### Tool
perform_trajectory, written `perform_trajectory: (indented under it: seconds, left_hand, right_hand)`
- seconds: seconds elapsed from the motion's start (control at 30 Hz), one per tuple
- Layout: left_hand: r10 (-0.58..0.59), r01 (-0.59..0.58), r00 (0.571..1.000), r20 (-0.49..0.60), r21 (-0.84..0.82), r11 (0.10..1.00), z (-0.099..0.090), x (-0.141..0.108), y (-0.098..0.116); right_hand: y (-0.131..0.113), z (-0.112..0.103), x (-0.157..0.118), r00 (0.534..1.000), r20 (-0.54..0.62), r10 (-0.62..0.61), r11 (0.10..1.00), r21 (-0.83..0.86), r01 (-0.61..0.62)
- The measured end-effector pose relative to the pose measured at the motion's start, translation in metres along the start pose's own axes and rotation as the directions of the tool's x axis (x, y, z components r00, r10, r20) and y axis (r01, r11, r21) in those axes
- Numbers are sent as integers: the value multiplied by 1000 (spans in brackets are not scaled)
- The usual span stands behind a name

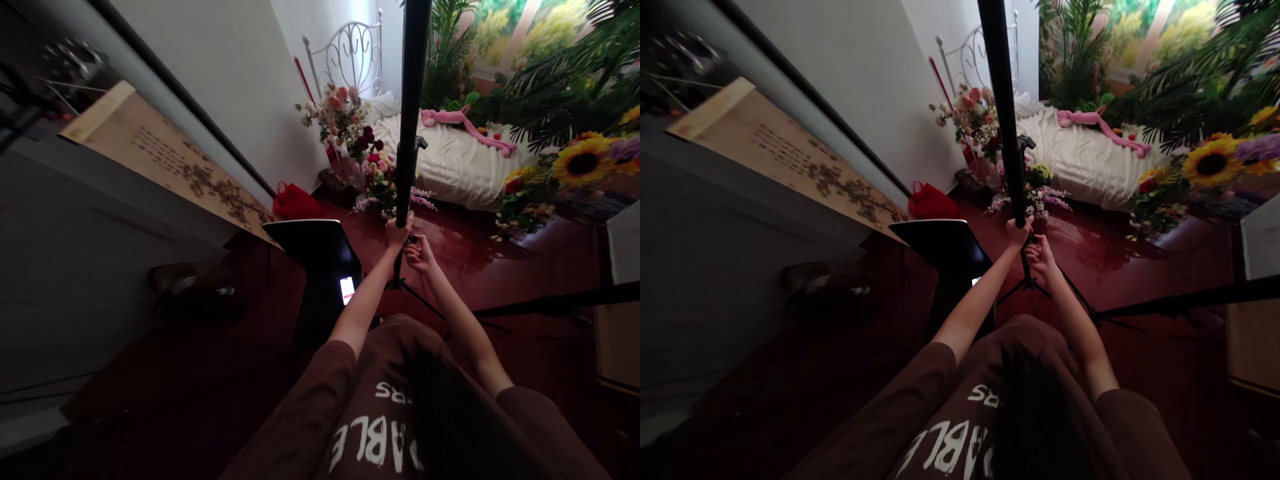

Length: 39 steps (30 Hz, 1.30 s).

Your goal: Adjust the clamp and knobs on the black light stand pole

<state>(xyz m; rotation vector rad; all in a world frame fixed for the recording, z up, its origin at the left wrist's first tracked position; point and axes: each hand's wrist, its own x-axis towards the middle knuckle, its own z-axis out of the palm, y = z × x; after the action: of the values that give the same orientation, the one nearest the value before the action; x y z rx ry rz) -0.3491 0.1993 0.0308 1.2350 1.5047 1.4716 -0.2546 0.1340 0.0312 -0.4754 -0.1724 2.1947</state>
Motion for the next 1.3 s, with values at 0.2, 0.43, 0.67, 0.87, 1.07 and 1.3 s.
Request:
perform_trajectory:
  seconds: [0.2,0.43,0.67,0.87,1.07,1.3]
  left_hand:
    - [-1,3,999,-43,37,999,2,0,-4]
    - [38,-39,997,-68,-18,999,2,-2,-6]
    - [69,-74,995,-78,-58,996,6,0,-15]
    - [37,-40,998,-44,-86,995,2,0,-9]
    - [119,-97,978,171,-132,986,-24,-6,-4]
    - [206,-162,944,257,-182,970,-27,-12,-26]
  right_hand:
    - [4,-4,14,977,-117,-178,962,-228,148]
    - [-45,13,-11,830,198,-522,-23,-976,218]
    - [-75,152,-5,508,680,-528,-555,-730,400]
    - [-57,188,32,522,647,-556,-609,-745,274]
    - [-67,167,42,481,637,-602,-608,-756,240]
    - [-38,98,48,563,532,-632,-560,-816,143]
